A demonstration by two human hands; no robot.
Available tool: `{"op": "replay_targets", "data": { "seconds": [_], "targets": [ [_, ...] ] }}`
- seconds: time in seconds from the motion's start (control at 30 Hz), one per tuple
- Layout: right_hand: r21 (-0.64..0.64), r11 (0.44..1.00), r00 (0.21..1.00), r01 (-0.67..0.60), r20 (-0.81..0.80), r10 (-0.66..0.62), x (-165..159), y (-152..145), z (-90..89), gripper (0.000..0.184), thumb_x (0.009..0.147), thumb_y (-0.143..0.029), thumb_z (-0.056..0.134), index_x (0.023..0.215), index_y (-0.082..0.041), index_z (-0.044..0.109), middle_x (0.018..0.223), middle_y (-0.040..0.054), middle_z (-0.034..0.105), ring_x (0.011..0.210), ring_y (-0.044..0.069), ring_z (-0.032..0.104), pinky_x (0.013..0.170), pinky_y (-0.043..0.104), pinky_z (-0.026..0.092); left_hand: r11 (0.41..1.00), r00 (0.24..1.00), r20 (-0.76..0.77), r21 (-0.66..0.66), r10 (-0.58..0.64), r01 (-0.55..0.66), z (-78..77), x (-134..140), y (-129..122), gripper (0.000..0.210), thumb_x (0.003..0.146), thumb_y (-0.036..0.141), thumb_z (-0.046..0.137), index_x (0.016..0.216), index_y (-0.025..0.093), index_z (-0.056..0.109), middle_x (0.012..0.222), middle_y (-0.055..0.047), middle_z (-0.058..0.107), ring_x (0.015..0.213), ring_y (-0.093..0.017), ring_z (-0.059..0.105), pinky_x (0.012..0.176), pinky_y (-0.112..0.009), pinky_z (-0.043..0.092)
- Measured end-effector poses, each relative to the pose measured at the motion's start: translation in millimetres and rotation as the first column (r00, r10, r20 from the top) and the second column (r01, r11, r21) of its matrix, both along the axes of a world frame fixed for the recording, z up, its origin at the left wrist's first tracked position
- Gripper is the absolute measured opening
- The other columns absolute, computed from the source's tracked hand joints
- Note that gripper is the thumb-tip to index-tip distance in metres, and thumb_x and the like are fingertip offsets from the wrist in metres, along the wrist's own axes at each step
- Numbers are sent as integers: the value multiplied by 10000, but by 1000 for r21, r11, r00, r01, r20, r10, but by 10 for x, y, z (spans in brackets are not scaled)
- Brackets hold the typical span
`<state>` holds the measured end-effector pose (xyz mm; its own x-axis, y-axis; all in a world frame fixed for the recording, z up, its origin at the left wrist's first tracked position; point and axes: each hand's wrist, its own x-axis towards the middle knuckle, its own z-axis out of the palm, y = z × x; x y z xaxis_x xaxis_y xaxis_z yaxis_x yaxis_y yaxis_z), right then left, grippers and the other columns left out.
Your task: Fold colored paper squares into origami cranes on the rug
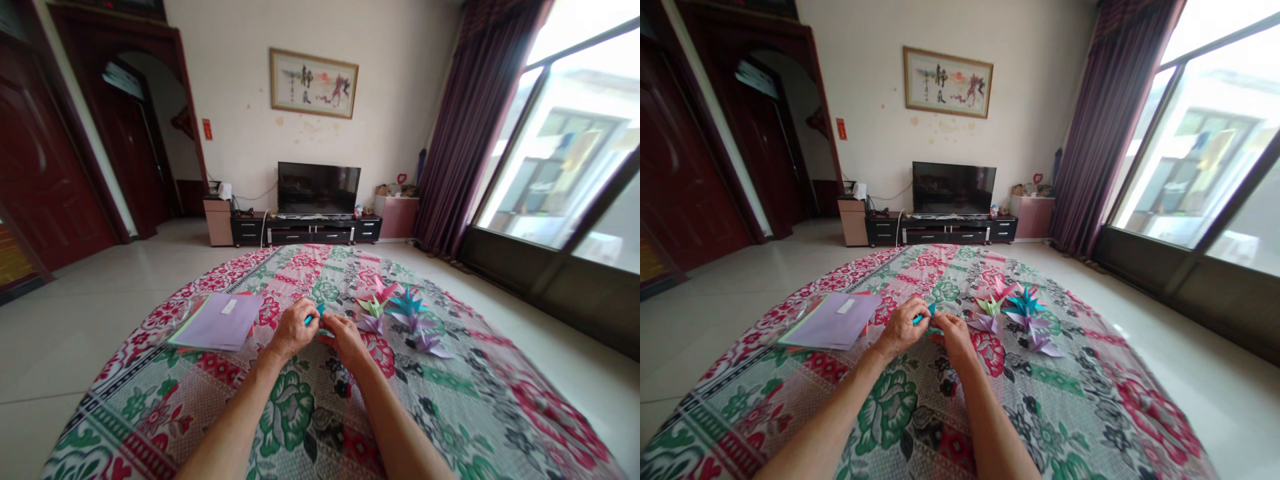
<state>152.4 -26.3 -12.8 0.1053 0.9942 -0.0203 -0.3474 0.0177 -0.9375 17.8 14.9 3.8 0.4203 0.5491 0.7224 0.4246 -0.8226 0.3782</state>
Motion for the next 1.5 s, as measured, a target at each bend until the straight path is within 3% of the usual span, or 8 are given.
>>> {"op": "replay_targets", "data": {
  "seconds": [0.17, 0.77, 1.2, 1.5],
  "targets": [
    [42, 997, 998, -61, 19, 60, 6, 14, -26, 313, 653, -488, 676, 784, -203, 685, 808, 15, 630, 773, 148, 564, 640, 234, 460, 1000, 1000, 17, 0, 4, -4, 0, 8, -2, 132, 722, 65, 518, 684, 178, 573, 768, -33, 581, 769, -136, 562, 717, -240, 457],
    [11, 998, 996, -67, -59, 67, 11, -7, -17, 311, 626, -456, 722, 726, -164, 681, 744, 19, 611, 726, 134, 552, 663, 258, 463, 1000, 1000, 17, -30, 2, -2, 28, -3, -19, 139, 709, 52, 508, 685, 176, 567, 764, -40, 584, 768, -147, 568, 727, -254, 470],
    [35, 996, 997, -79, -13, 79, 4, 3, -20, 301, 624, -449, 725, 771, -189, 695, 770, 7, 595, 729, 131, 526, 642, 253, 470, 999, 1000, 25, -36, 15, -14, 26, 3, -19, 138, 763, 88, 491, 686, 175, 563, 764, -40, 583, 767, -144, 563, 731, -253, 461],
    [-20, 999, 991, -48, -126, 46, -7, -19, 16, 214, 608, -364, 732, 741, -201, 692, 808, 17, 609, 807, 161, 526, 656, 254, 463, 1000, 1000, 18, -28, -6, 6, -8, 0, 1, 127, 772, 97, 495, 721, 171, 585, 793, -44, 593, 793, -147, 567, 747, -257, 460]
  ]
}}
